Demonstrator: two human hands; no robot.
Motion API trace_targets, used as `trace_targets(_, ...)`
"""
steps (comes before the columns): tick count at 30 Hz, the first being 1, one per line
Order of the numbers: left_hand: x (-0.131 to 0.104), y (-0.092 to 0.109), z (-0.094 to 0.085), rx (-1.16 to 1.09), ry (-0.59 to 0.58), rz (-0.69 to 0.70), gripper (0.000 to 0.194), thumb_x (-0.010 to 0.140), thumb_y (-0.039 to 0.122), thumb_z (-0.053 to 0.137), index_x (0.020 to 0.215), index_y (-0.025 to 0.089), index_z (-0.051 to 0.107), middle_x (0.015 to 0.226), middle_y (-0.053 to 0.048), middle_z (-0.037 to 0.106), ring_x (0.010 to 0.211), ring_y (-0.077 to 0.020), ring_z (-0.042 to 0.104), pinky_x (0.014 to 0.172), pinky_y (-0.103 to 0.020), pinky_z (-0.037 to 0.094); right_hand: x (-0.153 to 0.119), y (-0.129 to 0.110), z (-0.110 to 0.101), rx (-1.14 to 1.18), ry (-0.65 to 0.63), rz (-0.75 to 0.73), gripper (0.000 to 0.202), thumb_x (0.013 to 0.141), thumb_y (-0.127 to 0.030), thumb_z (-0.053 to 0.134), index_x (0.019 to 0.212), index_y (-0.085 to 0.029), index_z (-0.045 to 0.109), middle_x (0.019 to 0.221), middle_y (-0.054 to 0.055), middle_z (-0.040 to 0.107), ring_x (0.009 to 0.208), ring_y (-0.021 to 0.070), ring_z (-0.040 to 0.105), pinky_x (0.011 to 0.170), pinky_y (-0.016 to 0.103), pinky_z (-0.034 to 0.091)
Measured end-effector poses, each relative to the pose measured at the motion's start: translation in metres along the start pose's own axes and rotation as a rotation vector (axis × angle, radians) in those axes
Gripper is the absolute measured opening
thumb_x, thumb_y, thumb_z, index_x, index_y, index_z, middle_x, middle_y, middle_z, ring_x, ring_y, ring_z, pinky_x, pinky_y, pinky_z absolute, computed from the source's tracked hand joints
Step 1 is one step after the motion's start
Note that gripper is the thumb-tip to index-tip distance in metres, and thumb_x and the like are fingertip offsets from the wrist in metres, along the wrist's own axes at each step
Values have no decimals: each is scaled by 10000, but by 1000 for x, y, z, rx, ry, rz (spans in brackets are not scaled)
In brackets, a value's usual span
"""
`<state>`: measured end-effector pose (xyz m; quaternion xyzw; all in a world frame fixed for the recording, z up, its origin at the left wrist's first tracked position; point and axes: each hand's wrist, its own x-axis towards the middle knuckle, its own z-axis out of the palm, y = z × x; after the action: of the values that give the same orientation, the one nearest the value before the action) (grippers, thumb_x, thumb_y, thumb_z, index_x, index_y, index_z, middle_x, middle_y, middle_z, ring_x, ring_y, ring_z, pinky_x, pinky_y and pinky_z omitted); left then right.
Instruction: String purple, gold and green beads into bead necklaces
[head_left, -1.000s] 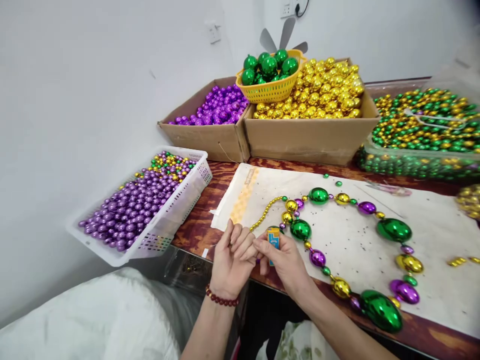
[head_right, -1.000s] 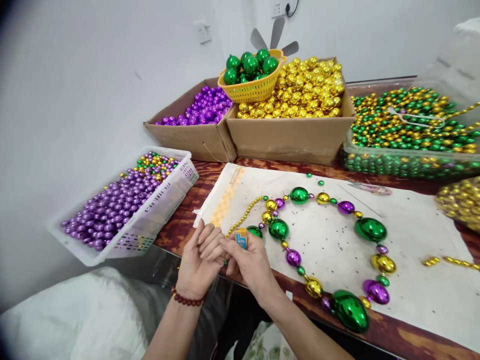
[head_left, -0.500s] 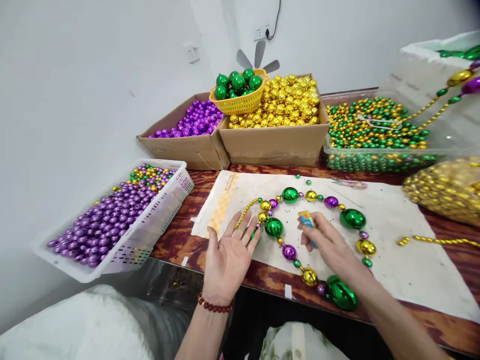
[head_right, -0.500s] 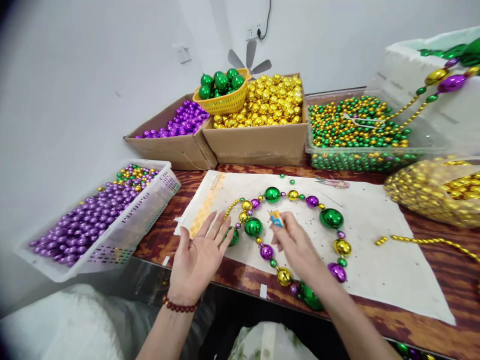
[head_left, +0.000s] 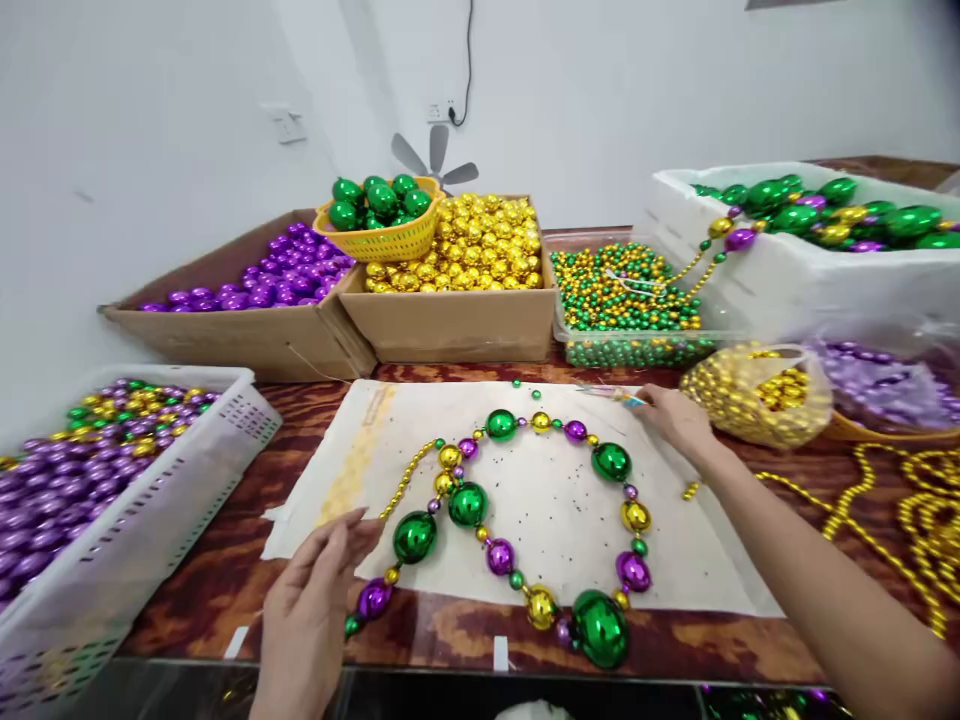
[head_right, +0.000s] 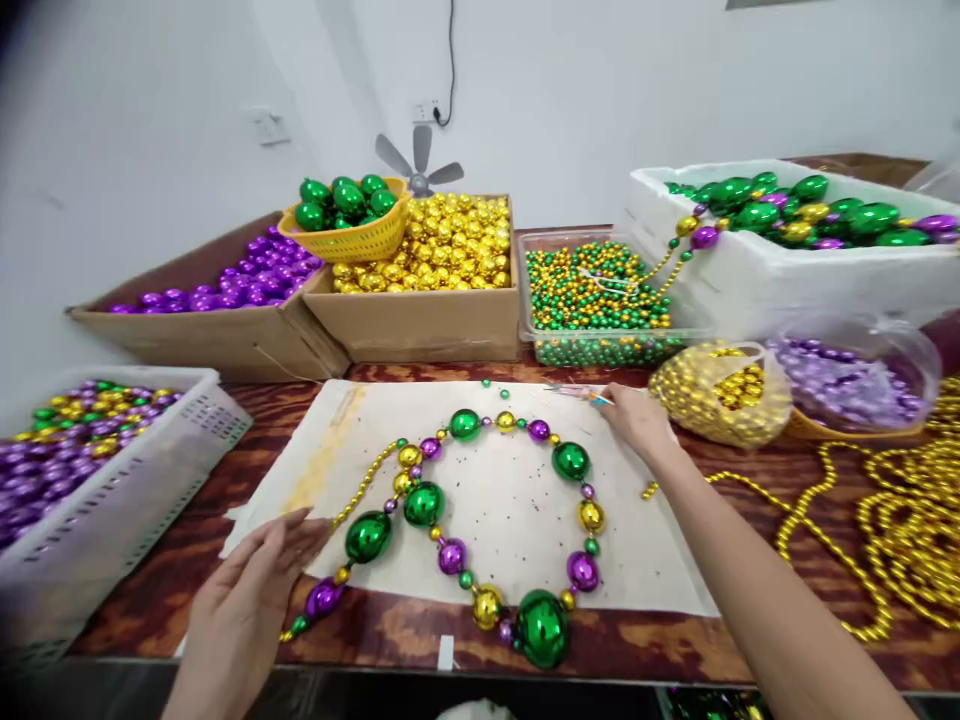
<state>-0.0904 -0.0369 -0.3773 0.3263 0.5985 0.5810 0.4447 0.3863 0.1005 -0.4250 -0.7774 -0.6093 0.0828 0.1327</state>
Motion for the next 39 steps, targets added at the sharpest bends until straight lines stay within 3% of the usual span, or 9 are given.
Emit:
trace_targets(5, 28, -10, -23, 674, -76, 238, 353, 821, 459, 594, 1051, 203, 669, 1079, -78, 698, 1066, -274, 610, 972, -414, 441, -7, 11, 6, -128, -22, -29, 196, 824, -326, 609, 935, -188, 694, 918, 163, 687, 759, 267, 620, 580, 325, 336)
trace_targets(9, 56, -13, -38, 982, -128, 311, 351, 853, 441, 509, 1051, 191, 656, 1078, -93, 676, 1025, -267, 595, 927, -406, 431, -16, -17, -3, -185, 60, -114, 263, 870, -322, 568, 1031, -144, 676, 1033, 255, 642, 904, 353, 593, 663, 415, 356)
trace_targets(14, 64, -14, -48, 1315, -330, 147, 228, 794, 369, 562, 939, 216, 649, 913, -63, 667, 906, -264, 560, 808, -388, 404, -38, -124, -5, -75, 37, -403, 277, 931, -266, 488, 1132, -143, 634, 1114, 162, 646, 1012, 281, 582, 835, 360, 414)
trace_targets(18, 55, -20, -51, 1475, -304, 133, 104, 757, 236, 568, 838, 216, 630, 919, -67, 633, 946, -285, 510, 794, -383, 354, -73, -225, 3, 100, -147, -776, 223, 939, -217, 477, 1022, -170, 679, 1006, 105, 677, 950, 235, 608, 825, 329, 437)
trace_targets(22, 42, -12, -51, 1318, -273, 195, 91, 819, 198, 507, 884, 209, 570, 874, -52, 612, 873, -239, 543, 755, -332, 367, -102, -284, 10, 167, -234, -957, 194, 933, -201, 504, 1017, -180, 678, 963, 83, 685, 948, 219, 618, 835, 328, 439)
trace_targets(28, 15, 49, -23, 602, -281, 354, 88, 862, 234, 559, 937, 215, 601, 852, -16, 612, 779, -176, 557, 713, -268, 408, -121, -310, -17, 451, -310, -1180, 377, 922, -232, 559, 1294, -196, 509, 1296, 82, 587, 1207, 205, 515, 1010, 359, 384)
trace_targets(32, -1, 98, 17, 290, -291, 519, 138, 834, 200, 632, 970, 193, 654, 924, -39, 628, 853, -167, 582, 765, -250, 444, -122, -316, -65, 653, -355, -1220, 373, 878, -215, 616, 1243, -201, 543, 1183, 50, 646, 1067, 196, 599, 904, 329, 459)
trace_targets(35, -11, 129, 47, 115, -267, 700, 210, 803, 188, 681, 1012, 190, 658, 1040, -51, 593, 898, -158, 603, 829, -267, 480, -119, -311, -110, 624, -252, -1120, 179, 863, -224, 618, 1033, -196, 665, 877, -21, 689, 835, 153, 648, 732, 258, 487)
trace_targets(39, -5, 129, 70, -73, -172, 753, 220, 846, 253, 642, 1056, 193, 620, 1105, -59, 580, 993, -171, 609, 908, -317, 483, -117, -296, -182, 696, -196, -846, 271, 850, -287, 538, 831, -76, 707, 604, -83, 593, 573, 58, 624, 583, 191, 415)
